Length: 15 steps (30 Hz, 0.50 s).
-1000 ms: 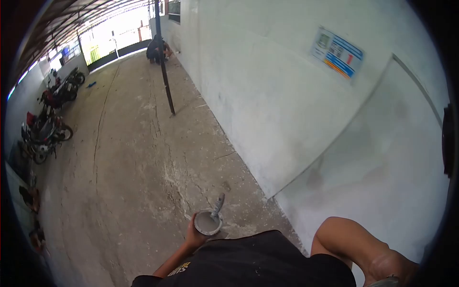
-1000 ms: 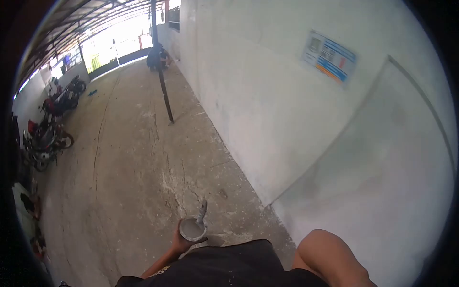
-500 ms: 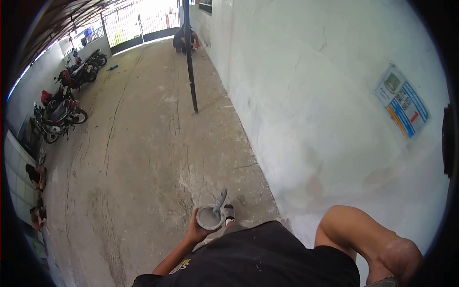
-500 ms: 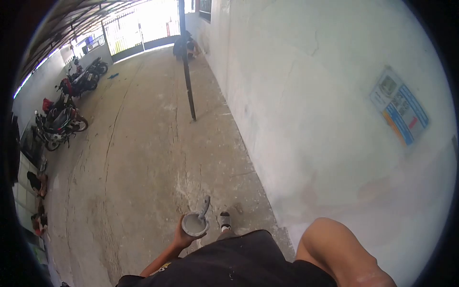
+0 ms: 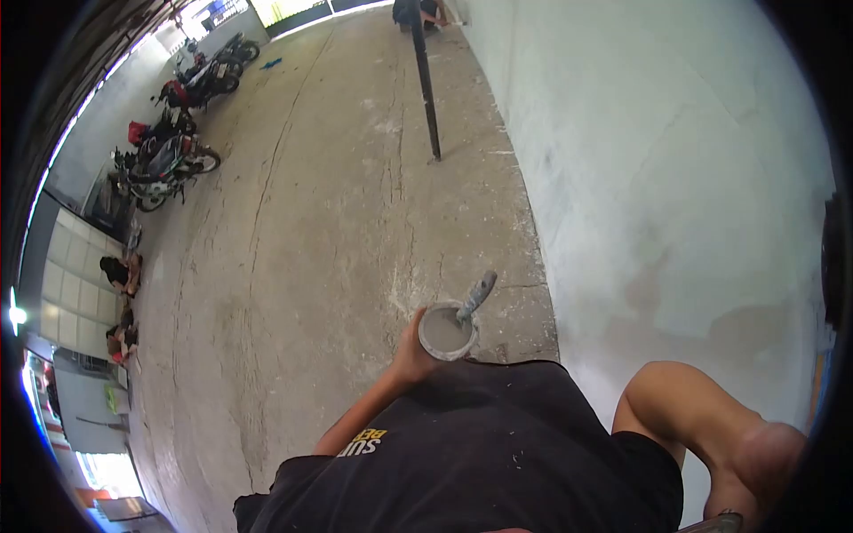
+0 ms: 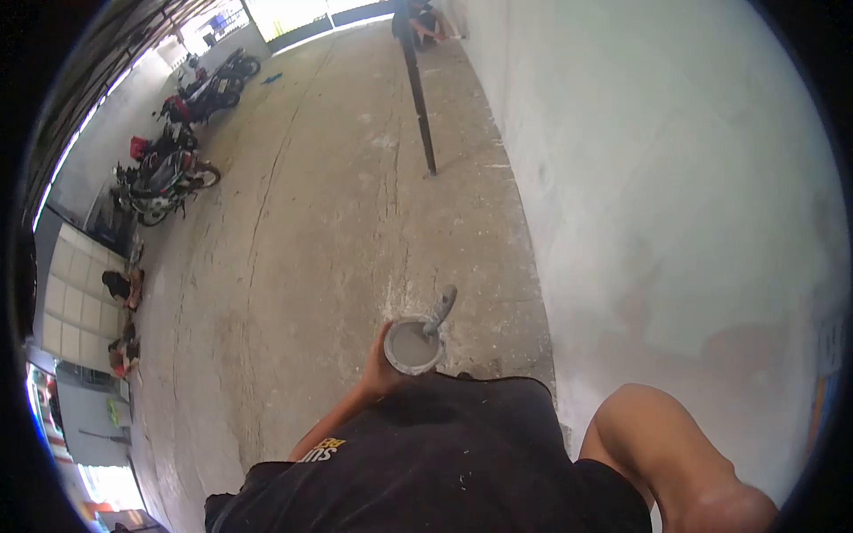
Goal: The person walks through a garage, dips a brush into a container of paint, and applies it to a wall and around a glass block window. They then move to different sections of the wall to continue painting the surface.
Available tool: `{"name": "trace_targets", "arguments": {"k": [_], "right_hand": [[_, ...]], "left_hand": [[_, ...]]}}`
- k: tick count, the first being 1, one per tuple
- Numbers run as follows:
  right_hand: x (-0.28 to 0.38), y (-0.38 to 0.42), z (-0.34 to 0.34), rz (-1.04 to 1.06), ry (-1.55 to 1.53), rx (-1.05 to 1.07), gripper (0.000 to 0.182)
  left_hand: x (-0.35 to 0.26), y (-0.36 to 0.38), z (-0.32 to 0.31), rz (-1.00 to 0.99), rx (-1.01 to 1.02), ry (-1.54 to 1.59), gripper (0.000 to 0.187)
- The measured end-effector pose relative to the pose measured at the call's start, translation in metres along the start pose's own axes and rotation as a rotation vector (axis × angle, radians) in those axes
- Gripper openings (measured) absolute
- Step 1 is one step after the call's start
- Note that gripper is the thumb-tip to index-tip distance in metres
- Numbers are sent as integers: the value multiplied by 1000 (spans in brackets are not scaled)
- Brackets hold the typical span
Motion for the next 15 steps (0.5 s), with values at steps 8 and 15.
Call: {"name": "trace_targets", "arguments": {"k": [8, 15], "right_hand": [[-384, 121, -52, -812, 87, -172, 29], [-582, 172, -193, -1380, -380, -1, 39]], "left_hand": [[14, -111, 81, -54, -169, 5, 85], [74, -231, 155, -58, -42, -239, 95]]}}
Point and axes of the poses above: each hand's wrist, its own y-axis away from the middle knuckle, its own z-axis out of the back of the hand, x = y × z, the point moved 8 cm from there along -y, towards the middle knuckle, and after that the axes turned 13 degrees about -y, right-handed, at the moved point
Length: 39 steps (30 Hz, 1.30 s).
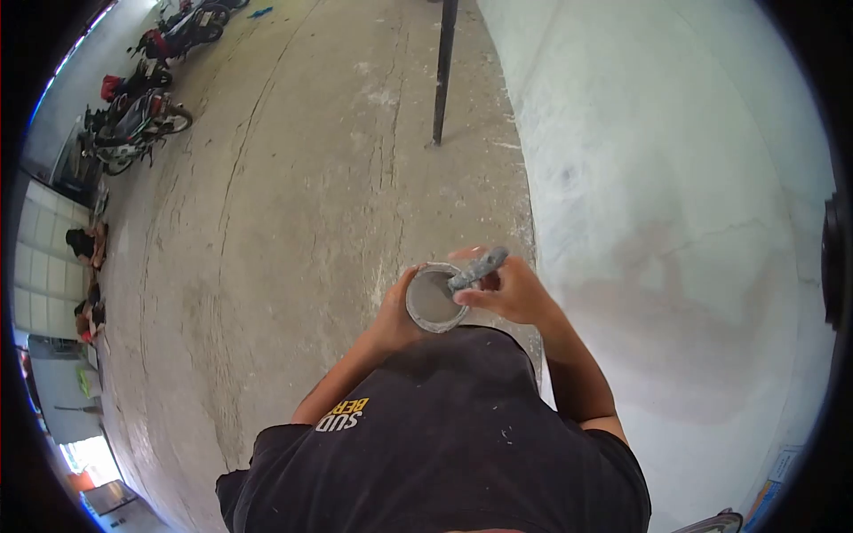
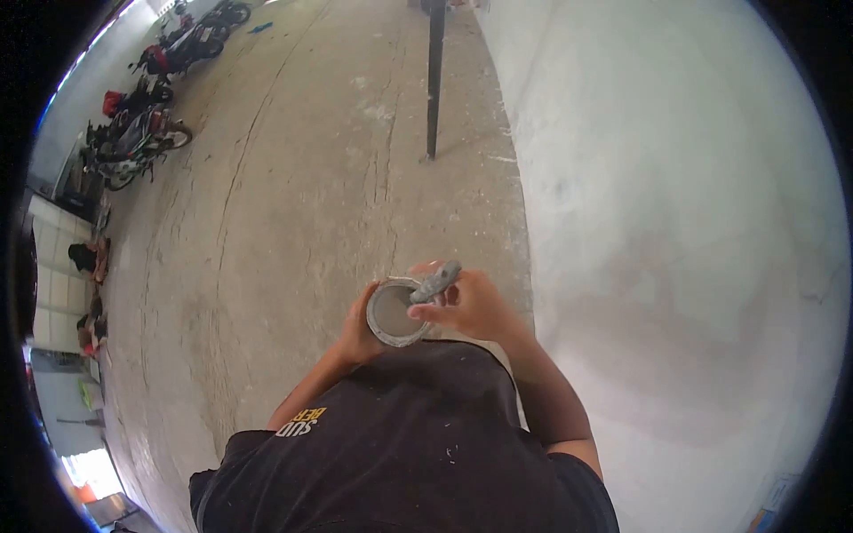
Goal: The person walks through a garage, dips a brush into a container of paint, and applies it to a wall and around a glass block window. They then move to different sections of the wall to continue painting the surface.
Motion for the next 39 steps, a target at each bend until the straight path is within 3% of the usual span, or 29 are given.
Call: {"name": "trace_targets", "arguments": {"k": [3, 7, 9, 12, 18, 28, 30, 32, 34, 39], "right_hand": [[5, -59, 7, 101, -54, -59, 15], [17, -125, 32, 1, 2, -47, 14], [28, -139, 54, 12, -90, -154, 13], [43, -172, 89, -27, -130, -225, 13], [35, -218, 159, -36, -257, -321, 13], [-10, -256, 346, -4, -384, -632, 9], [-12, -257, 373, 165, -298, -634, 8], [-22, -261, 388, 139, -344, -660, 17], [-40, -262, 401, 81, -510, -666, 9], [-43, -241, 409, -45, -679, -717, 16]], "left_hand": [[18, -44, 23, 1, 34, 25, 95], [46, -111, 56, -37, -6, 26, 96], [52, -135, 65, 2, -25, -44, 88], [65, -186, 77, -12, -65, 65, 86], [67, -262, 88, 8, -115, -83, 86], [48, -444, 38, -85, 21, -80, 86], [38, -479, 21, -105, 76, -136, 87], [39, -509, -5, -198, 133, -73, 88], [33, -532, -20, -228, 114, 11, 86], [28, -552, -49, -240, 288, -23, 81]]}}
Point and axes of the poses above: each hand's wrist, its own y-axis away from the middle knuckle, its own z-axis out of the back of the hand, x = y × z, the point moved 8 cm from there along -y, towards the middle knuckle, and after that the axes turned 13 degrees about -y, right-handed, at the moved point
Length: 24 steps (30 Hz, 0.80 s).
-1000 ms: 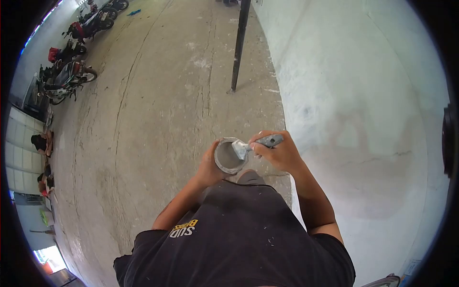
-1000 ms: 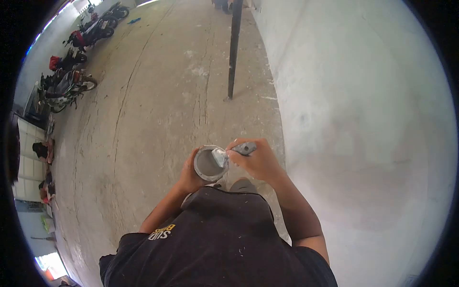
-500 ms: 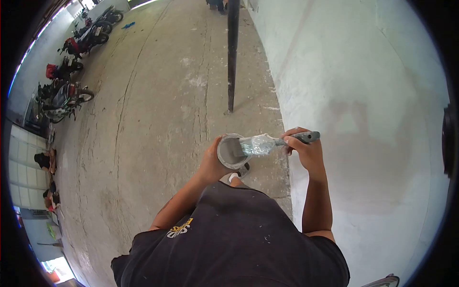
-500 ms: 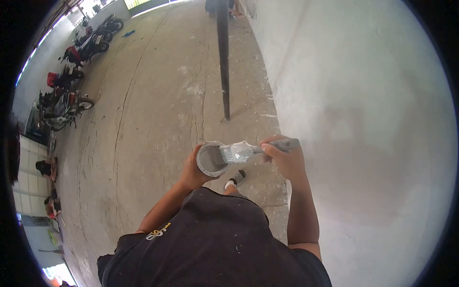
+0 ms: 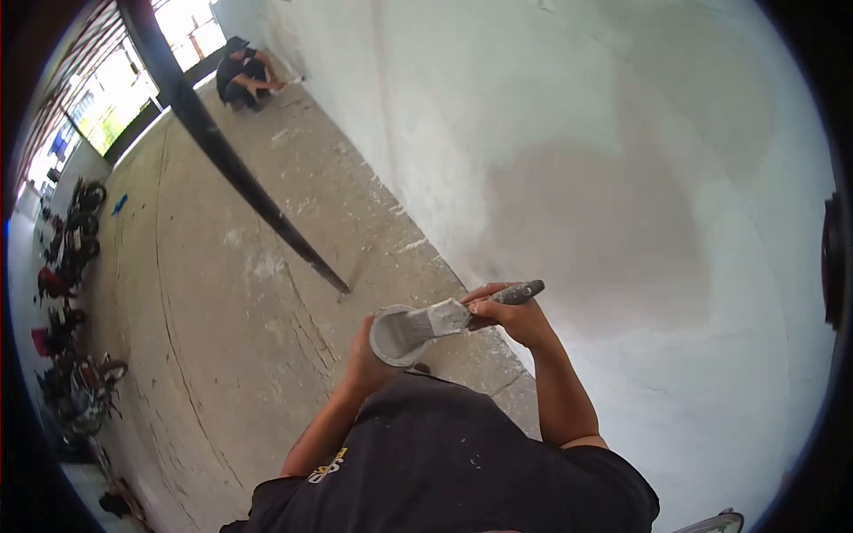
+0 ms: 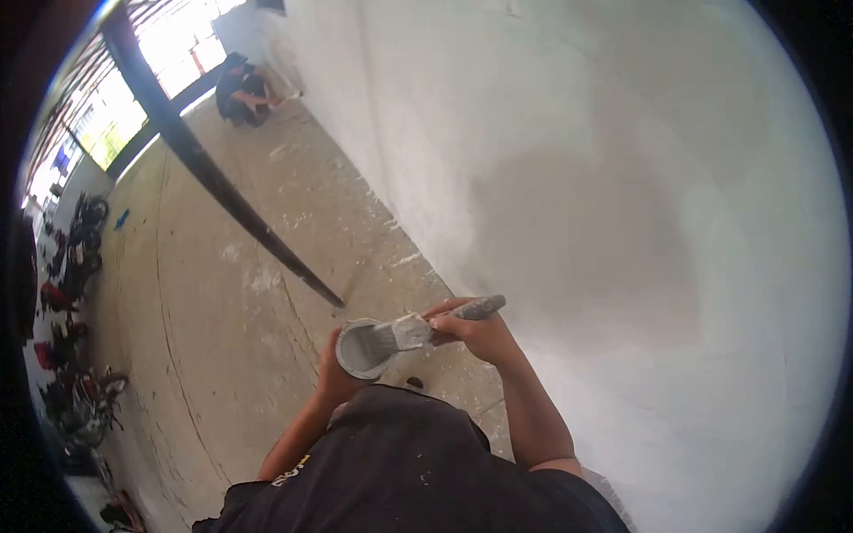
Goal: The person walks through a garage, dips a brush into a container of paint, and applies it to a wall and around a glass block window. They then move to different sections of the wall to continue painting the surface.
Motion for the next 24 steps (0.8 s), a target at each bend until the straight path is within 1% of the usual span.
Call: {"name": "trace_targets", "arguments": {"k": [1, 3, 5, 6, 8, 11, 13, 15, 17, 18, 20, 21, 23, 24], "right_hand": [[-3, 8, 3, -41, -5, -42, 20], [6, 21, 2, 6, -19, -81, 17], [14, 35, 2, 101, -2, -150, 16], [16, 40, -3, 105, -10, -176, 16], [5, 46, -5, 134, -4, -219, 16], [-8, 52, -5, 219, 14, -292, 15], [-17, 58, 1, 230, -74, -382, 15], [-20, 59, 0, 247, -82, -421, 16], [-18, 59, -6, 289, -84, -446, 17], [-17, 55, -10, 322, -88, -458, 17], [-25, 53, -18, 332, -116, -445, 18], [-29, 53, -18, 317, -24, -457, 17], [-48, 49, -13, 290, 42, -523, 17], [-65, 44, 8, 289, 35, -549, 17]], "left_hand": [[-4, -3, -1, -23, 1, 28, 81], [-10, -9, 2, -61, 12, 55, 81], [-10, -9, 3, -86, 49, 48, 81], [-7, -10, 5, -91, 58, 54, 81], [1, -13, -1, -63, 145, 52, 82], [9, -20, -5, -145, 147, 59, 79], [13, -31, -5, -186, 149, 67, 79], [17, -38, 3, -219, 160, 71, 80], [32, -48, 4, -118, 275, 60, 87], [38, -54, 4, -152, 283, 56, 87], [50, -57, -5, -189, 310, 51, 87], [45, -65, -8, -226, 321, 51, 87], [46, -62, -15, -251, 351, 193, 84], [64, -69, -38, -254, 355, 171, 81]]}}
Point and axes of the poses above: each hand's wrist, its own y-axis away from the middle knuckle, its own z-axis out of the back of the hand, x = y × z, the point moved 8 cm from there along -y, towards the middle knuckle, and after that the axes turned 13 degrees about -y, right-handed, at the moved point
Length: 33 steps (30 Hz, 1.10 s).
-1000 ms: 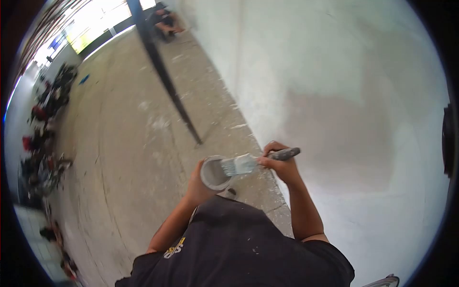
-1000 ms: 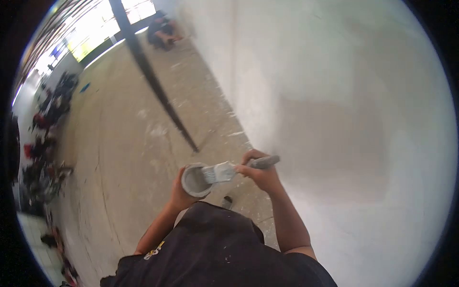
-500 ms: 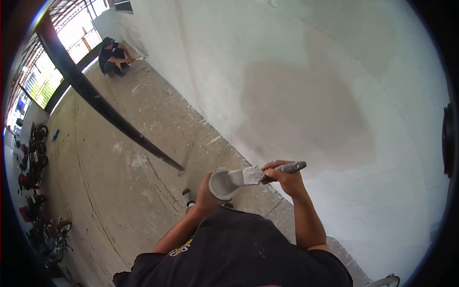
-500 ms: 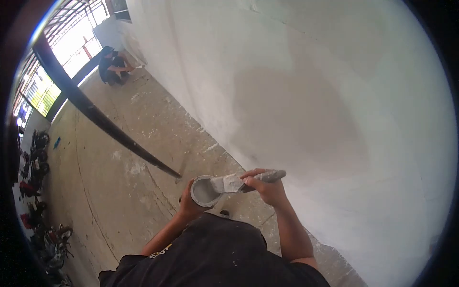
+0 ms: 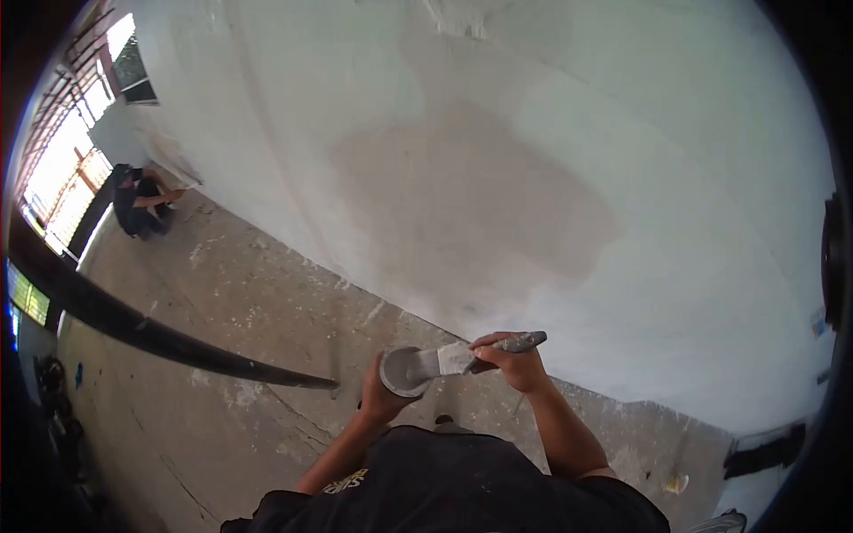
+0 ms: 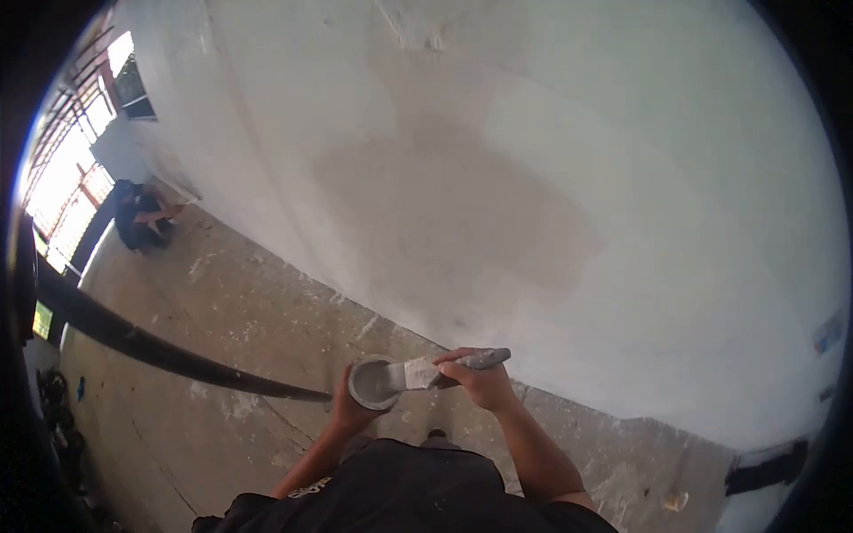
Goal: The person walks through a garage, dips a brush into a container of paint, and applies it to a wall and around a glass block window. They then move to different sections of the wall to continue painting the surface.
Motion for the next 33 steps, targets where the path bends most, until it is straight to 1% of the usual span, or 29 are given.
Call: {"name": "trace_targets", "arguments": {"k": [1, 2, 4, 6, 7, 8, 9, 11, 12, 13, 15, 16, 17, 19, 20, 21, 23, 24, 25, 27, 28, 29, 31, 32, 33], "right_hand": [[-20, -6, 3, 4, -102, -4, 18], [-30, -4, 5, -3, -199, -9, 18], [-51, -3, 14, 27, -178, -31, 18], [-57, -2, 17, 81, -169, -39, 17], [-59, 0, 13, 104, -34, 13, 17], [-61, 1, 10, 132, 103, 56, 16], [-64, -1, 10, 155, 99, 49, 16], [-68, 5, -9, 348, 252, 250, 16], [-74, 8, -17, 504, 45, 327, 19], [-86, 6, -14, 503, 48, 308, 19], [-106, 14, -33, 570, 503, 497, 33], [-122, 16, -34, 504, 594, 550, 40], [-130, 18, -33, 493, 596, 537, 40], [-138, 18, -33, 511, 703, 558, 46], [-138, 18, -32, 525, 719, 530, 47], [-134, 18, -29, 538, 732, 502, 47], [-128, 22, -21, 505, 577, 504, 42], [-133, 21, -13, 545, 558, 427, 33], [-140, 19, -6, 548, 555, 387, 33], [-135, 23, 24, 644, 327, 107, 21], [-150, 22, 40, 448, 175, -43, 14], [-170, 22, 53, 336, 58, -169, 14], [-205, 14, 75, 331, -248, -301, 20], [-209, 21, 79, 328, -247, -301, 20], [-221, 25, 87, 225, -430, -373, 22]], "left_hand": [[23, 1, -7, -7, 21, 1, 81], [26, 3, -6, -12, 22, -49, 82], [24, 1, -4, -28, -16, -115, 82], [41, 6, -7, -10, 4, -137, 83], [53, 6, -8, 15, 15, -158, 84], [62, 4, -10, -12, 16, -168, 84], [72, 3, -16, -45, 34, -195, 87], [93, 2, -33, -97, 82, -238, 92], [111, -1, -43, -54, 145, -199, 92], [125, -3, -51, -60, 162, -192, 92], [151, -7, -66, 48, 190, -135, 92], [151, -10, -70, 46, 174, -90, 93], [155, -8, -76, 46, 188, -82, 93], [144, -22, -79, -132, 127, -199, 92], [160, -25, -85, -84, 144, -169, 93], [165, -24, -88, -114, 156, -164, 93], [181, -30, -94, -84, 141, -85, 96], [183, -34, -100, -109, 170, -83, 96], [188, -36, -102, -101, 147, -118, 98], [198, -29, -109, -64, 98, -182, 103], [203, -24, -118, -55, 123, -179, 103], [203, -25, -125, -58, 113, -155, 104], [208, -17, -141, -48, 105, -128, 105], [205, -17, -149, -62, 119, -72, 106], [199, -19, -152, -85, 129, -20, 106]]}}
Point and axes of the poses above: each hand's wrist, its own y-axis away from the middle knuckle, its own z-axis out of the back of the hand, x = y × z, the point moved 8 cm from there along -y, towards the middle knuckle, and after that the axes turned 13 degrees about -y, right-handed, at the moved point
